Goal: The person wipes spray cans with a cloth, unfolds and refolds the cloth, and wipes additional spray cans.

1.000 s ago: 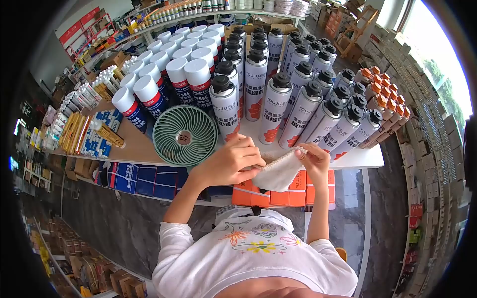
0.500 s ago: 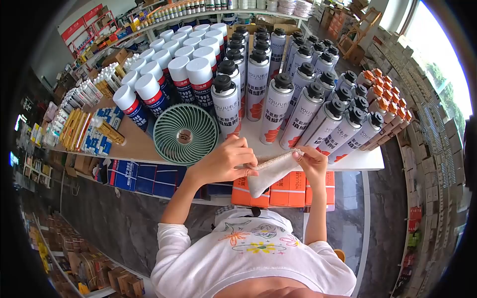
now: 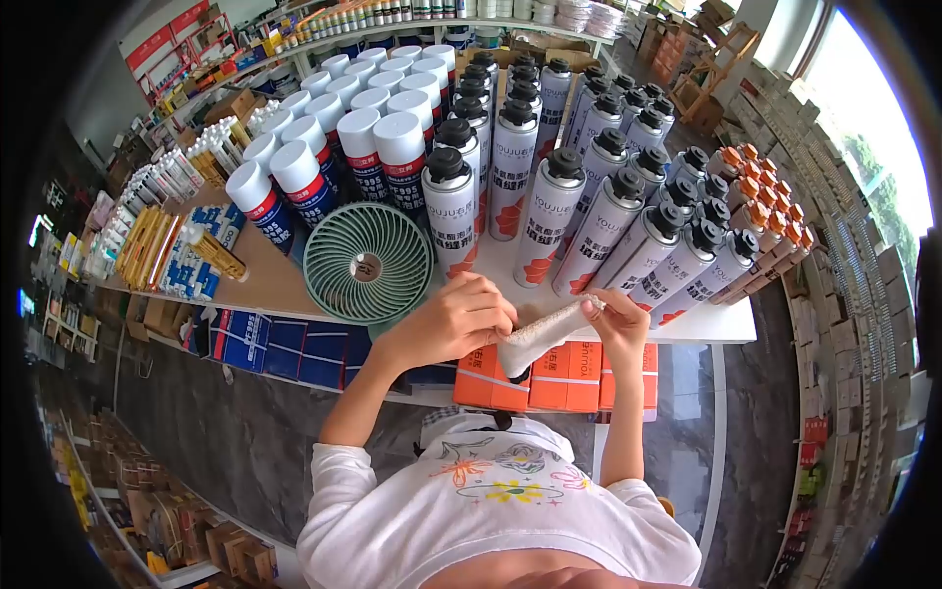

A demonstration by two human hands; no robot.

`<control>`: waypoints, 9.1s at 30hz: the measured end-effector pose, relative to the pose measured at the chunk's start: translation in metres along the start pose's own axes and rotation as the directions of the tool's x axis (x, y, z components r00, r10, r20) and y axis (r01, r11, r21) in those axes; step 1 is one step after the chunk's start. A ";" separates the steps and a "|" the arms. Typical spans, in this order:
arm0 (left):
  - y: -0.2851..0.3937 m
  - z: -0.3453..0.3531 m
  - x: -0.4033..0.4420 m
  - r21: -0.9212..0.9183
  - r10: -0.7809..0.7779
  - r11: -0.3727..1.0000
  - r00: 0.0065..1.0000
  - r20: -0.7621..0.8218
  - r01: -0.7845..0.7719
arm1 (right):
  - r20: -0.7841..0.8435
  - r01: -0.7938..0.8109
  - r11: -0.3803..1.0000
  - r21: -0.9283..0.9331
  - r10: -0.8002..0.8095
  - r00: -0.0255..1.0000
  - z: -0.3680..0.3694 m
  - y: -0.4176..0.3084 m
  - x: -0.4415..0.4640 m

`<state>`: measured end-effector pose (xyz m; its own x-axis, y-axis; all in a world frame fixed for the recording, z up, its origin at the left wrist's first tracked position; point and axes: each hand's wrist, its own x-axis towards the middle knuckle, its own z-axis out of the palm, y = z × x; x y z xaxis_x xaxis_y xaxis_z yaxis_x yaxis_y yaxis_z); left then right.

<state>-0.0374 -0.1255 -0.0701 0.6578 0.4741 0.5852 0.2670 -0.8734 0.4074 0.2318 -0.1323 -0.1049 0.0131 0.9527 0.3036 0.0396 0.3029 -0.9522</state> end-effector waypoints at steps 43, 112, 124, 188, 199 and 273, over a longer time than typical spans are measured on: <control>-0.001 -0.002 -0.014 0.022 -0.264 0.963 0.959 -0.107 0.268 | 0.006 0.090 0.995 -0.033 -0.090 0.996 0.013 -0.009 0.006; 0.023 -0.023 0.039 -0.176 -0.252 0.960 0.948 -0.193 0.219 | 0.447 -0.018 0.986 0.165 -0.058 0.893 0.059 0.026 -0.012; 0.019 -0.029 0.043 -0.219 -0.362 0.928 0.874 -0.324 0.303 | 0.617 -0.358 0.926 0.117 0.215 0.757 0.075 0.030 -0.018; 0.004 0.014 -0.007 -0.803 -0.740 0.464 0.662 -0.121 0.373 | 0.598 -0.244 0.948 0.204 0.076 0.798 0.061 0.044 0.002; -0.002 0.012 -0.010 -0.849 -0.720 0.500 0.627 -0.298 0.171 | 0.640 -0.504 0.627 0.593 0.012 0.768 0.057 0.006 0.023; -0.007 0.020 0.018 0.282 -0.031 0.923 0.781 -0.623 0.262 | 0.344 0.019 0.966 0.260 -0.111 0.932 0.075 -0.002 0.035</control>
<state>-0.0138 -0.1131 -0.0767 0.0665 0.4675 0.8815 0.6179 -0.7130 0.3315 0.1573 -0.0974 -0.0944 -0.3358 0.8632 0.3769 -0.2210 0.3168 -0.9224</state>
